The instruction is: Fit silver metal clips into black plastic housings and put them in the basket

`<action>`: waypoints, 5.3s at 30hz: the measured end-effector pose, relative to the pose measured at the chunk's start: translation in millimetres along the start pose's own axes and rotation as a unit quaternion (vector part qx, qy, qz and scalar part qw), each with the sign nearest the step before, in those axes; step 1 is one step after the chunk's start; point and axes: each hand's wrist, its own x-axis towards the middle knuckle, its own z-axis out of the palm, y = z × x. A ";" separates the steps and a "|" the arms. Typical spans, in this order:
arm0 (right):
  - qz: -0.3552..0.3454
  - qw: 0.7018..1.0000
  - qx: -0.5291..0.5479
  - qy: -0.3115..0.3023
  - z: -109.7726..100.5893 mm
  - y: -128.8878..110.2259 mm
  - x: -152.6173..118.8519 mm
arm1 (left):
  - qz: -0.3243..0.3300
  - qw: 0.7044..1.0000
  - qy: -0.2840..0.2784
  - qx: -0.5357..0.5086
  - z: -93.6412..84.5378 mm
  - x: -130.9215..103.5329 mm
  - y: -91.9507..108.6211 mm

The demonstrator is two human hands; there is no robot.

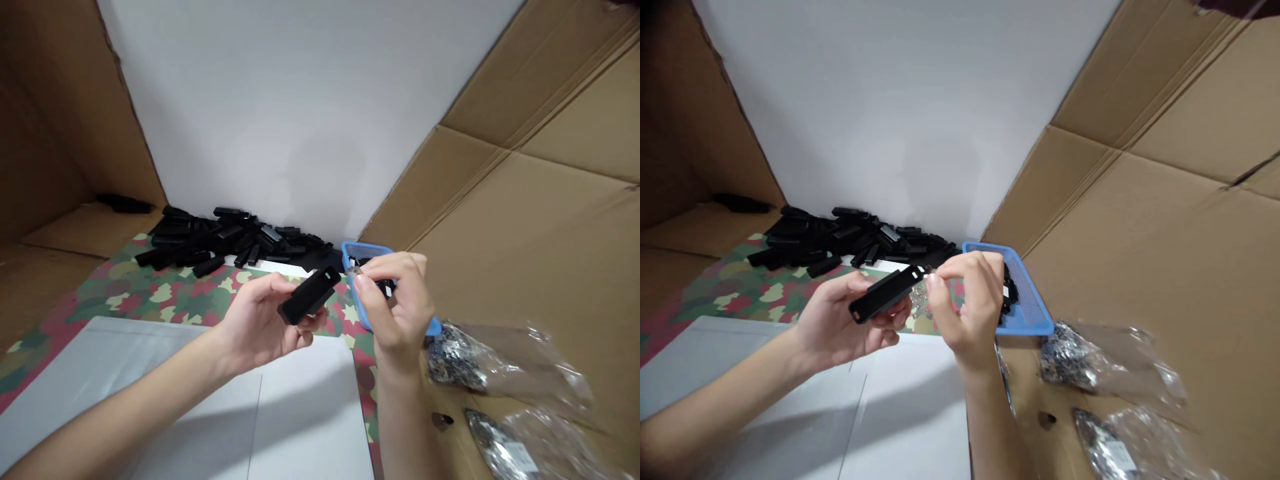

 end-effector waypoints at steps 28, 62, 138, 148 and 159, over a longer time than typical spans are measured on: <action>0.000 0.993 -0.048 -0.107 6.3 6.1 0.5 | -0.041 0.996 0.008 -0.073 -1.2 -0.4 0.9; 0.058 0.780 -0.241 -0.575 19.7 27.0 -75.0 | 0.299 0.926 0.064 0.224 -13.3 -17.0 60.6; 0.128 0.913 0.126 -0.366 -5.1 42.5 15.6 | -0.037 0.994 -0.009 -0.102 -2.0 -5.0 0.0; -0.007 0.927 0.087 -0.364 -13.1 19.4 5.7 | 0.072 0.942 -0.062 0.323 -7.0 -10.1 16.3; -0.169 0.933 -0.040 -0.315 -15.9 -26.7 -4.6 | 0.197 0.831 -0.066 0.515 9.3 -25.4 11.6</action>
